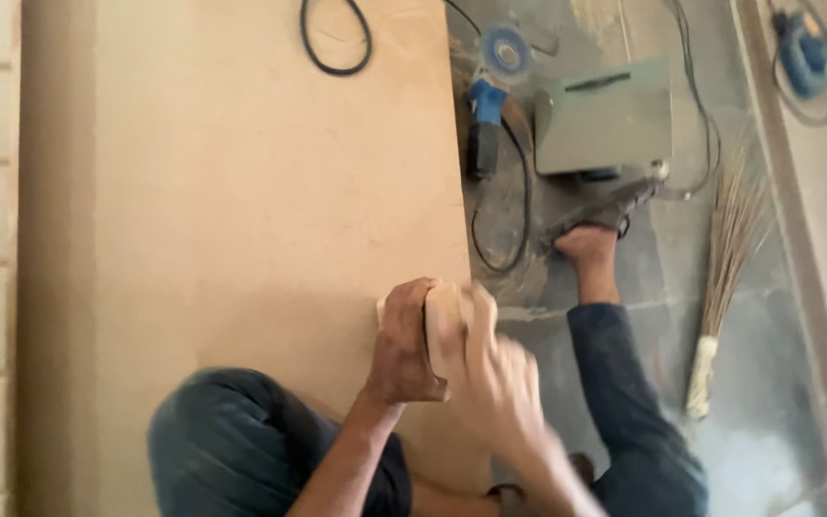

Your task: The person sits on the floor and sands a rectangular wooden block using a sanding block. They repeatedly rub the sanding block along the edges and faces of the wood, occasionally flipping the block to work on different sides.

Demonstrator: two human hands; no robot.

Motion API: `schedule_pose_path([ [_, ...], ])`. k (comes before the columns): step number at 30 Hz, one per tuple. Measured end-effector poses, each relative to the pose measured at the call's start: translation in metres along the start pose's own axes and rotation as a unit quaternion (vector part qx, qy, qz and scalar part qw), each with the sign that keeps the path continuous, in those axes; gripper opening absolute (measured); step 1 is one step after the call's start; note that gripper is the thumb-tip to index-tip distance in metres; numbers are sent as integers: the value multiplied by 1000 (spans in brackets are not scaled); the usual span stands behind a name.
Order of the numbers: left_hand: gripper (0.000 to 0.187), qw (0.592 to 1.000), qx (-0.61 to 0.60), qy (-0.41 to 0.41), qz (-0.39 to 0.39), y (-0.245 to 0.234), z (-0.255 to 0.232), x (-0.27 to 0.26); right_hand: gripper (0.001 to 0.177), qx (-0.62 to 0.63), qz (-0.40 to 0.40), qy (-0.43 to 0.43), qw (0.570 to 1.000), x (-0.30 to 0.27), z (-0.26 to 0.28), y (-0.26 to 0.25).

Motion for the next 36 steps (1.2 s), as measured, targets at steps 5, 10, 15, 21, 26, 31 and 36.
schedule_pose_path([
  [5, 92, 1000, -10, -5, 19, -2, -3, -1, 44, 2, -11, 6, 1000, 37, -5, 6],
  [10, 89, 1000, -9, 8, 26, 0, -1, -2, 52, 69, 20, 122, 990, -32, -13, 11],
  [15, 89, 1000, -3, -10, 22, 4, 0, 1, 42, 49, -28, -21, 998, 45, -24, 10],
  [21, 88, 1000, 14, 2, 12, -1, 4, 1, 49, 110, -13, 87, 990, -36, -7, 13],
  [26, 85, 1000, 11, 0, 15, 2, 0, -2, 50, 217, 8, 218, 951, -62, -28, -7],
  [31, 84, 1000, 6, -19, 20, 1, -3, -4, 34, 266, -70, 230, 934, -50, -40, -26],
  [36, 86, 1000, 11, -11, 18, 2, -9, 0, 45, 317, -27, 226, 921, -30, -25, -10],
])
Point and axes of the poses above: each hand's wrist, its own x-axis towards the middle knuckle, its own y-axis out of the palm, z = x × y, the point moved 2 cm from there along x, towards the middle knuckle, and after that the axes turned 3 degrees about -x, right-handed, at the moved point
